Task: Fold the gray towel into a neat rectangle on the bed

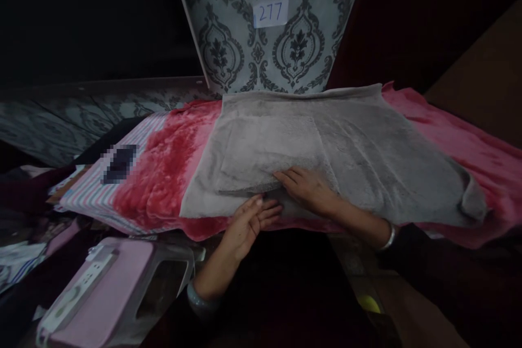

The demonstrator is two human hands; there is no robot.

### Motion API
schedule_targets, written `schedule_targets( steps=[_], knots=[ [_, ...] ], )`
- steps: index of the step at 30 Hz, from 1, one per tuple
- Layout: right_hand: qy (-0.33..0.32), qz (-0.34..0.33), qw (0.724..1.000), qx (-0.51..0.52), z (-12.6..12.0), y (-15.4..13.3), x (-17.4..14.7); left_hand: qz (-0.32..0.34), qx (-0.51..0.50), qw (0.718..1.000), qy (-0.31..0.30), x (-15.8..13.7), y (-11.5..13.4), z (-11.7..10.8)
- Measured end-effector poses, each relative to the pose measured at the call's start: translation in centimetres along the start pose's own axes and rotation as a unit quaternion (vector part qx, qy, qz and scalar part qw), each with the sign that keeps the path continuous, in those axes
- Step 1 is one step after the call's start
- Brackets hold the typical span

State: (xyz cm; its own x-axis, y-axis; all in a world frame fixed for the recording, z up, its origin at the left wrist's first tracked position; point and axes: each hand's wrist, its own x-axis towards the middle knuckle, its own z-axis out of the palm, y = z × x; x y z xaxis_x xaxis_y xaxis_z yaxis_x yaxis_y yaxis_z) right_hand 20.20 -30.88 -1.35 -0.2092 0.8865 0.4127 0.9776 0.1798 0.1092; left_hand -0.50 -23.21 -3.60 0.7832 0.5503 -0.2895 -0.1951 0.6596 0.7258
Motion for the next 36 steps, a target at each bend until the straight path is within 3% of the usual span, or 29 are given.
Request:
schedule_targets(
  steps=[5, 10, 16, 20, 23, 28, 32, 36],
  knots=[
    [0.040, 0.006, 0.999, -0.004, -2.1, -0.6, 1.4, 0.063, -0.078, 0.995, 0.008, 1.9, 1.1, 2.5],
    [0.072, 0.003, 0.997, 0.005, -1.6, -3.6, 1.3, 0.131, -0.132, 0.979, 0.085, 1.9, 2.2, 3.8],
    [-0.034, -0.013, 0.997, 0.065, -2.2, -5.1, 1.6, 0.105, -0.095, 0.967, 0.214, 1.8, 1.7, 2.0],
    [-0.012, 0.059, 0.980, 0.189, -3.4, -1.3, 2.5, 0.112, -0.056, 0.965, 0.229, 1.0, 2.7, 1.3],
    [0.027, 0.150, 0.968, 0.197, -2.6, 3.7, 3.6, 0.117, -0.035, 0.954, 0.272, -0.5, 4.5, 0.2],
    [-0.059, 0.296, 0.945, 0.126, 0.9, 10.1, 7.2, 0.112, 0.013, 0.943, 0.314, -2.8, 6.6, -3.9],
    [-0.125, 0.356, 0.916, 0.139, 3.1, 12.0, 10.7, 0.099, 0.038, 0.949, 0.295, -2.9, 5.8, -6.6],
    [-0.153, 0.380, 0.899, 0.154, 4.9, 13.3, 13.1, 0.130, 0.038, 0.940, 0.313, -2.6, 4.7, -7.0]
  ],
)
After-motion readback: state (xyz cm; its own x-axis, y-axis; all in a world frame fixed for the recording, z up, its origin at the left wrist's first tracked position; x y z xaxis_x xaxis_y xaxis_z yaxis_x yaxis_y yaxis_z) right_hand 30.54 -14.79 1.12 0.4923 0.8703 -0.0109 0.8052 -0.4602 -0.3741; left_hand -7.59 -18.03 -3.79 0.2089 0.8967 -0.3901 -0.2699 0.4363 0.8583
